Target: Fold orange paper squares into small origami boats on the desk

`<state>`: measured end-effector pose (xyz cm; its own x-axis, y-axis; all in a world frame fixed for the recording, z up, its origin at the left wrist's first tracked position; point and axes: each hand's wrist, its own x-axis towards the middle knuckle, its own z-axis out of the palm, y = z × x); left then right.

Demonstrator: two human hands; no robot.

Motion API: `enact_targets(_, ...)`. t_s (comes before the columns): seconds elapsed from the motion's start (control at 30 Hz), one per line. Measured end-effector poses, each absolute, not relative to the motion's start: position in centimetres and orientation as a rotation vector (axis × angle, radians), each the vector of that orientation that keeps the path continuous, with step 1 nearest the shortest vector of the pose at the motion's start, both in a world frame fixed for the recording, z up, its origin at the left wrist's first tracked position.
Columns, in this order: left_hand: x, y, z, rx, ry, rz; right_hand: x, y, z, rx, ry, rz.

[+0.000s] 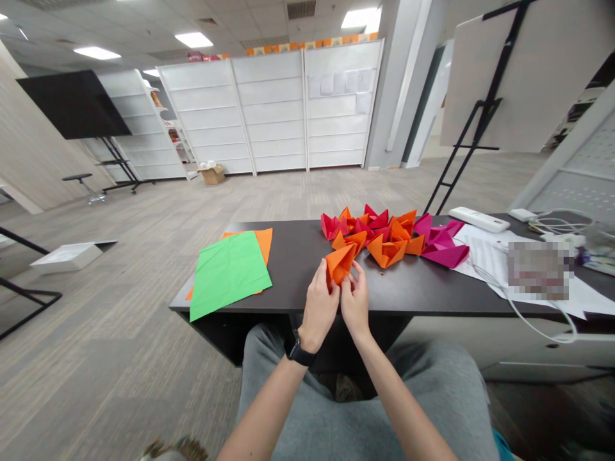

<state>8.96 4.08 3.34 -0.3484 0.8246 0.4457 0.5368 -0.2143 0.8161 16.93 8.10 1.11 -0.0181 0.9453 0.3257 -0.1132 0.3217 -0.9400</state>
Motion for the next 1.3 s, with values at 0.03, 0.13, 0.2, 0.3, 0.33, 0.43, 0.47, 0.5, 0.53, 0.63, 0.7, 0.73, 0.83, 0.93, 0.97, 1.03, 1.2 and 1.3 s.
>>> enact_targets(0.03,8.9,4.0,3.4,1.622,1.803,1.595,17.0,8.2,1.1,-0.878,-1.302,1.041)
enact_targets(0.13,8.5,3.9,3.6,1.568,1.919,1.602,17.5,8.7,1.3,-0.974,-1.386,0.973)
enact_targets(0.2,8.0,3.9,3.7,1.492,1.941,1.578,18.1,9.2,1.5,-1.062,-1.466,0.896)
enact_targets(0.3,7.3,4.1,3.7,1.369,1.884,1.568,18.7,9.6,1.9,-1.139,-1.636,0.863)
enact_targets(0.33,7.2,4.2,3.7,1.334,1.881,1.578,18.7,9.6,2.0,-1.155,-1.701,0.863)
enact_targets(0.43,7.2,4.2,3.7,1.327,1.875,1.610,18.7,9.4,2.4,-1.157,-1.842,0.834)
enact_targets(0.47,7.3,4.2,3.7,1.349,1.866,1.623,18.6,9.3,2.4,-1.138,-1.854,0.826)
enact_targets(0.5,7.5,4.1,3.7,1.374,1.861,1.634,18.6,9.2,2.4,-1.118,-1.839,0.818)
enact_targets(0.53,7.7,4.0,3.6,1.397,1.860,1.641,18.5,9.2,2.4,-1.108,-1.801,0.807)
enact_targets(0.63,8.4,3.8,3.5,1.409,1.855,1.647,18.1,9.3,2.1,-1.129,-1.661,0.783)
enact_targets(0.7,8.7,3.8,3.5,1.378,1.840,1.655,17.9,9.4,1.9,-1.144,-1.666,0.801)
enact_targets(0.73,8.7,3.8,3.5,1.357,1.839,1.666,17.8,9.4,1.8,-1.142,-1.695,0.816)
enact_targets(0.83,8.4,3.8,3.6,1.297,1.873,1.698,17.8,9.4,1.7,-1.109,-1.766,0.849)
enact_targets(0.93,8.0,3.7,3.8,1.288,1.911,1.687,18.1,9.5,1.7,-1.072,-1.805,0.883)
enact_targets(0.97,7.9,3.7,3.8,1.295,1.917,1.677,18.2,9.5,1.7,-1.066,-1.808,0.890)
enact_targets(1.03,7.7,3.6,3.9,1.311,1.918,1.662,18.5,9.6,1.7,-1.063,-1.789,0.908)
enact_targets(1.2,7.3,3.6,4.0,1.306,1.909,1.609,19.3,9.6,2.0,-1.050,-1.807,0.983)
enact_targets(1.3,7.0,3.7,4.0,1.364,1.924,1.578,19.5,9.6,2.4,-1.039,-1.915,0.826)
